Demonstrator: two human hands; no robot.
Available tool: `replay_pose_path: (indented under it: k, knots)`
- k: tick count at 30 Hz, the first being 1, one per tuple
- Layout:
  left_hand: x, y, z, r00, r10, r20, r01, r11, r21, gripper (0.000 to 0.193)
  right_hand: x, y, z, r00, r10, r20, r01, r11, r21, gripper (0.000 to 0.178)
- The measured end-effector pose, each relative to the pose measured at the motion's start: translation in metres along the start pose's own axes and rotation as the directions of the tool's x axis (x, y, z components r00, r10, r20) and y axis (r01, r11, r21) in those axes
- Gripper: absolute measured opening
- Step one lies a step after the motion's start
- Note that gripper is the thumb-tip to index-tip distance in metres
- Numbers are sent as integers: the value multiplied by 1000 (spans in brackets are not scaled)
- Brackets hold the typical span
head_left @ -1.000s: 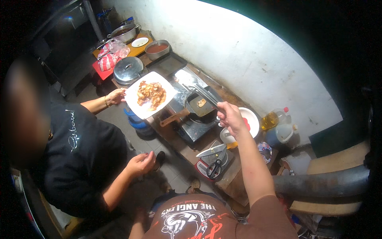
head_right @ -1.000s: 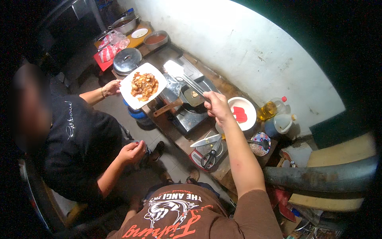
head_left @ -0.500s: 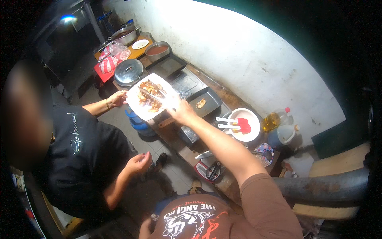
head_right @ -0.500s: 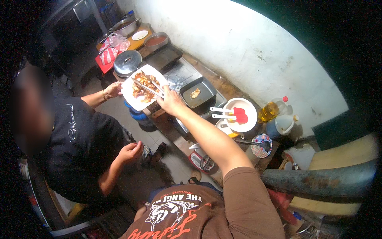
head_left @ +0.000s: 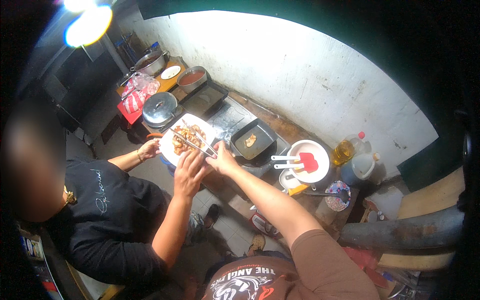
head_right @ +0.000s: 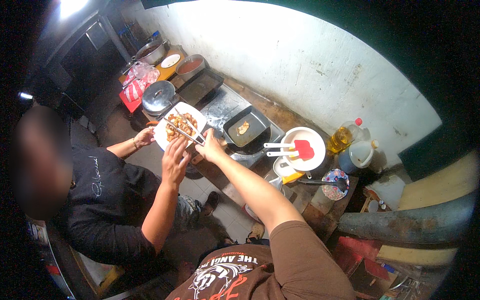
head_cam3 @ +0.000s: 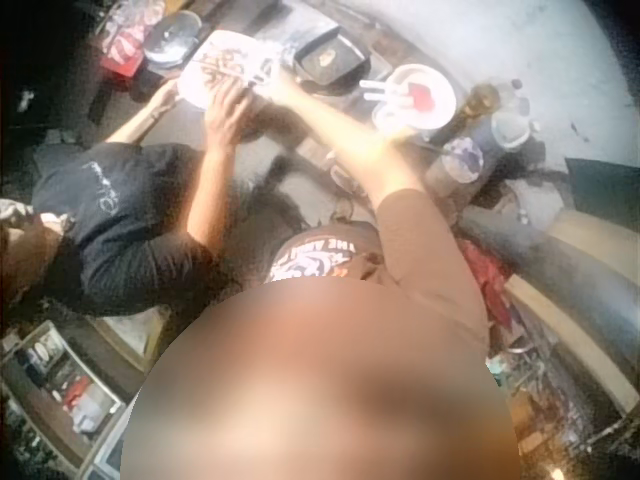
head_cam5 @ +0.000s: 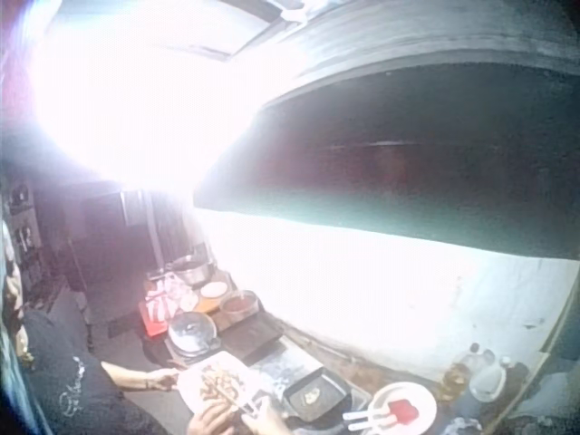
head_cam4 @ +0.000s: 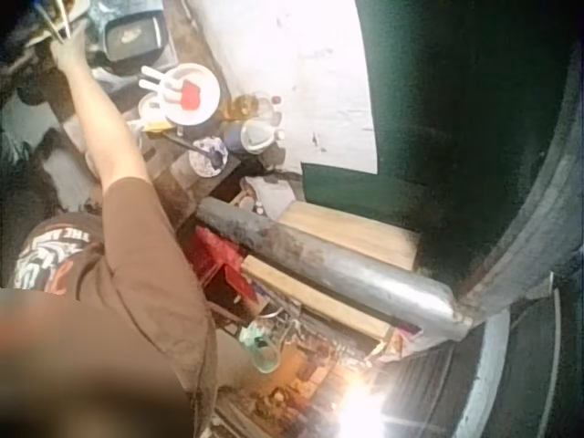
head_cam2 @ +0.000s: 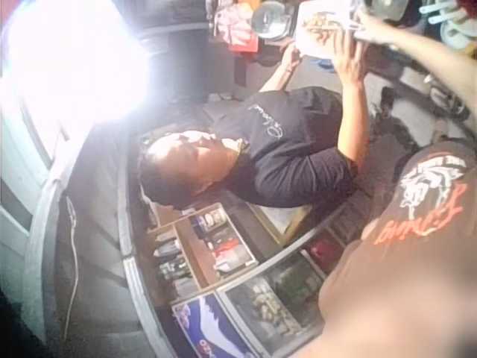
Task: The person grills pieces of meat on a flat-top grill and a small pan, using tongs to flip and transfer the cooked meat onto a plate held by another person. The person then walks to a dining area and places a tray of food on a table.
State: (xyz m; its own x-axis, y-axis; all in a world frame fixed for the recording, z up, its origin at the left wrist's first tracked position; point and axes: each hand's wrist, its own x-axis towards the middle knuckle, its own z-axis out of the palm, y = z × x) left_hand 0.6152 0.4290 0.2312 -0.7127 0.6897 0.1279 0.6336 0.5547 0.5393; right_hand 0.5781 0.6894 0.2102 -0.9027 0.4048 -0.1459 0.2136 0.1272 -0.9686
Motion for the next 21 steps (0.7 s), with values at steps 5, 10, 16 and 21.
replay_pose_path:
  k: [5,10,16,21]
  knots:
    - [144,37,6,913,408,3,-385,859,338,32,7,4,2,1000,11,17,-13,993,113,48]
    - [172,41,20,852,516,89,-485,715,504,30,-8,16,-19,995,-97,1,96,989,113,82]
    - [177,30,26,837,544,57,-504,726,468,28,-135,58,-115,993,100,-68,-75,950,303,79]
    - [176,42,20,851,526,1,-495,800,339,27,-305,51,-207,840,457,-292,-417,889,190,27]
